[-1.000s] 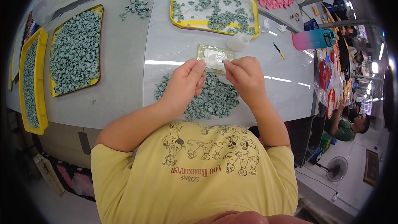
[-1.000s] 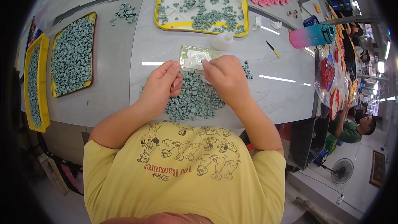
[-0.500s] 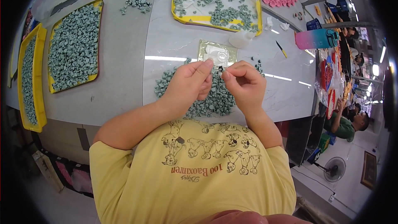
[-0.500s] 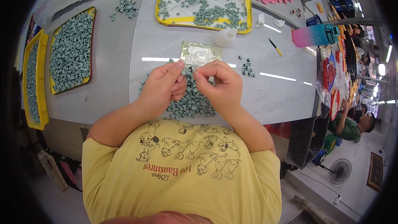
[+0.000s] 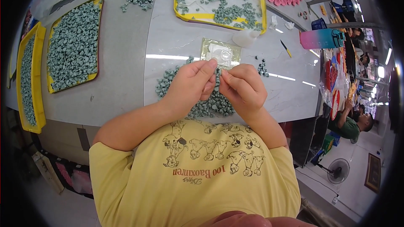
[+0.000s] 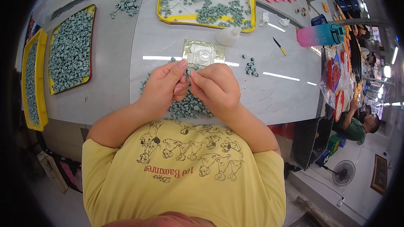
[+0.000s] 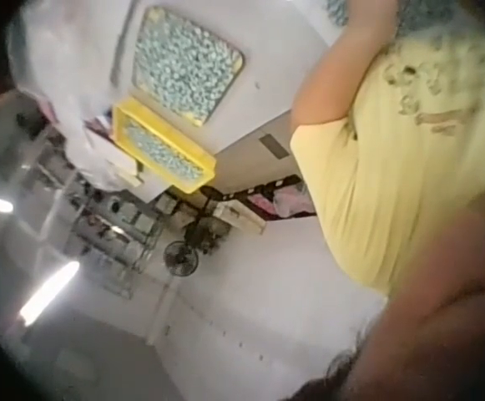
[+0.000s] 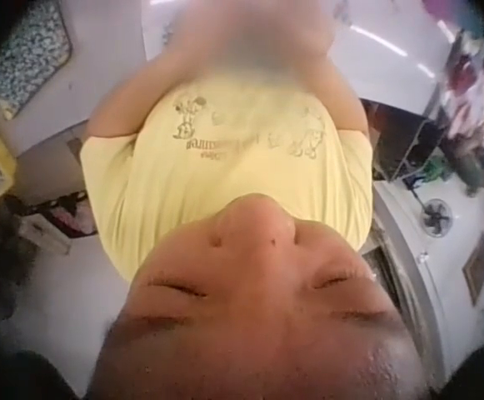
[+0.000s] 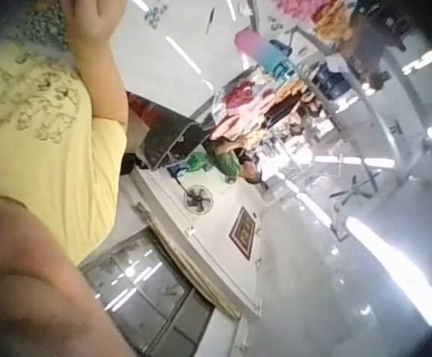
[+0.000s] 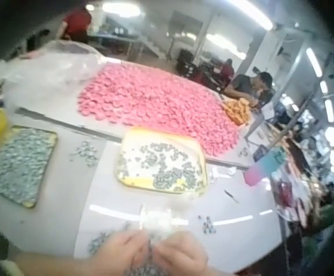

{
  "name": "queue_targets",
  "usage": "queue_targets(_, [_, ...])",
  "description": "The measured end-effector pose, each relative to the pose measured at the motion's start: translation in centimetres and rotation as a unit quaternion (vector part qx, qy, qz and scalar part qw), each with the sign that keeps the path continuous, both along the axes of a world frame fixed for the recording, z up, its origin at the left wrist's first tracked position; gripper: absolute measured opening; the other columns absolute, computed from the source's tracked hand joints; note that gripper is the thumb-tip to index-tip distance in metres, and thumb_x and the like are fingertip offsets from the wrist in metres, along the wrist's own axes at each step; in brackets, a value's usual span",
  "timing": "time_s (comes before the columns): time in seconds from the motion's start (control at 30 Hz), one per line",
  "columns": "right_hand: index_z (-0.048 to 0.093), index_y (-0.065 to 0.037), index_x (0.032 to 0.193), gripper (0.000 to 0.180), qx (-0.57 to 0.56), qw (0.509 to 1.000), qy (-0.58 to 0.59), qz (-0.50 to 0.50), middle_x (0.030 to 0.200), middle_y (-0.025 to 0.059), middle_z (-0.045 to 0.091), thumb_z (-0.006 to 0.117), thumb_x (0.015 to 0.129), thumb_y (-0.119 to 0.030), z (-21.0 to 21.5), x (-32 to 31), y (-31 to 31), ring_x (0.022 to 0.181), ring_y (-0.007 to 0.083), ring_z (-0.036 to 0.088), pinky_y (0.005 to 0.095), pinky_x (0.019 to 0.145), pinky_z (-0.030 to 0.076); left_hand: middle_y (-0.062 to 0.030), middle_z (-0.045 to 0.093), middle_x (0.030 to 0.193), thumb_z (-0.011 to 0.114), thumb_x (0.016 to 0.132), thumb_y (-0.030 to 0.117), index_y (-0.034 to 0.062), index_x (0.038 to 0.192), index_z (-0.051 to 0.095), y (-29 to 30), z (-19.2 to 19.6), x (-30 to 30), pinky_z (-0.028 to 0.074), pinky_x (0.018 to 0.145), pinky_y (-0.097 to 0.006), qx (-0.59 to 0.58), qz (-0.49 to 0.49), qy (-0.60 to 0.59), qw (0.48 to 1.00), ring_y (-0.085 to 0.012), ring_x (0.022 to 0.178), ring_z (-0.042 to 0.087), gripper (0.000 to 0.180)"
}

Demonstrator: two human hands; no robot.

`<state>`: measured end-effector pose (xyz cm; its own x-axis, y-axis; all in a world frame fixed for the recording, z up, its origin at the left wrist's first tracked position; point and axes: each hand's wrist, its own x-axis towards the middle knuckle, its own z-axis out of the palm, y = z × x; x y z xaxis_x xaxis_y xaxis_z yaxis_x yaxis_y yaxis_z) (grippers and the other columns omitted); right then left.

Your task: Sorting and packaging small green plastic toy pieces into trays and a bag at a factory workbench.

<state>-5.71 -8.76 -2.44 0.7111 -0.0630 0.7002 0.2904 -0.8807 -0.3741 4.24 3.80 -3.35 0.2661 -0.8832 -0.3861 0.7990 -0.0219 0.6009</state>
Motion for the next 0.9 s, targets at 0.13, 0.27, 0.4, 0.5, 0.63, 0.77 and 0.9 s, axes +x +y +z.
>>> queue_targets(0.13, [0.061,0.003,0.081,0.025,-0.009,1.0,0.002,0.008,0.074,0.0083,0.057,0.072,0.059,0.01,0.2,0.0,0.2,0.064,0.0216,0.054,0.0297,0.056,0.045,0.0035,0.035,0.055,0.044,0.096,0.03,0.0083,0.072,0.042,0.0,0.4,-0.2,0.024,0.043,-0.021,0.001,0.004,-0.008,1.0,-0.006,0.048,0.03,0.033])
queue_targets(0.27, [0.059,0.004,0.079,0.024,0.011,1.0,-0.026,0.014,0.076,0.0095,0.058,0.071,0.06,0.011,-0.4,0.2,0.7,0.065,0.0224,0.055,0.0306,0.057,0.046,0.0041,0.039,0.058,0.045,0.095,0.03,0.0069,0.072,0.045,0.2,0.4,-0.7,0.029,0.044,-0.02,0.01,0.038,-0.067,0.997,-0.004,0.05,0.033,0.033])
queue_targets(0.4, [0.058,0.004,0.078,0.022,0.049,0.998,-0.044,0.02,0.077,0.0099,0.057,0.069,0.061,0.013,-0.8,0.0,0.8,0.066,0.0223,0.055,0.031,0.058,0.046,0.0041,0.043,0.061,0.045,0.096,0.028,0.0054,0.075,0.048,0.2,0.2,-1.2,0.032,0.048,-0.019,0.0,0.06,-0.178,0.982,-0.0028,0.053,0.037,0.031])
queue_targets(0.5, [0.058,0.004,0.08,0.024,0.117,0.992,-0.049,0.025,0.077,0.0096,0.057,0.068,0.061,0.014,-1.3,-0.5,0.5,0.066,0.0218,0.055,0.031,0.058,0.046,0.0042,0.043,0.062,0.045,0.096,0.027,0.0049,0.076,0.049,0.0,0.4,-1.7,0.033,0.048,-0.019,-0.014,0.076,-0.22,0.972,-0.0025,0.054,0.037,0.03])
queue_targets(0.63, [0.061,0.002,0.08,0.024,0.142,0.989,-0.036,0.007,0.077,0.0094,0.058,0.07,0.06,0.01,-0.9,-0.8,0.3,0.065,0.0206,0.056,0.0277,0.055,0.045,0.0046,0.043,0.062,0.045,0.096,0.027,0.0053,0.075,0.048,-0.2,0.8,-1.9,0.033,0.048,-0.019,-0.017,0.079,-0.194,0.978,-0.0025,0.054,0.037,0.03])
queue_targets(0.77, [0.058,0.003,0.08,0.023,0.076,0.997,-0.029,-0.002,0.076,0.0092,0.057,0.068,0.062,0.014,-0.4,-0.9,0.2,0.063,0.0203,0.055,0.0281,0.055,0.045,0.0047,0.043,0.062,0.045,0.096,0.028,0.0057,0.075,0.048,-0.2,0.8,-1.9,0.033,0.048,-0.019,-0.006,0.069,-0.169,0.983,-0.0024,0.054,0.037,0.03])
queue_targets(0.9, [0.057,0.003,0.078,0.022,0.063,0.997,-0.046,0.0,0.074,0.0093,0.057,0.069,0.062,0.013,-0.5,-0.8,0.2,0.062,0.0202,0.054,0.0279,0.054,0.045,0.0046,0.043,0.062,0.045,0.095,0.028,0.0055,0.075,0.048,-0.1,0.6,-1.9,0.033,0.048,-0.019,-0.008,0.066,-0.166,0.984,-0.0023,0.054,0.038,0.03])
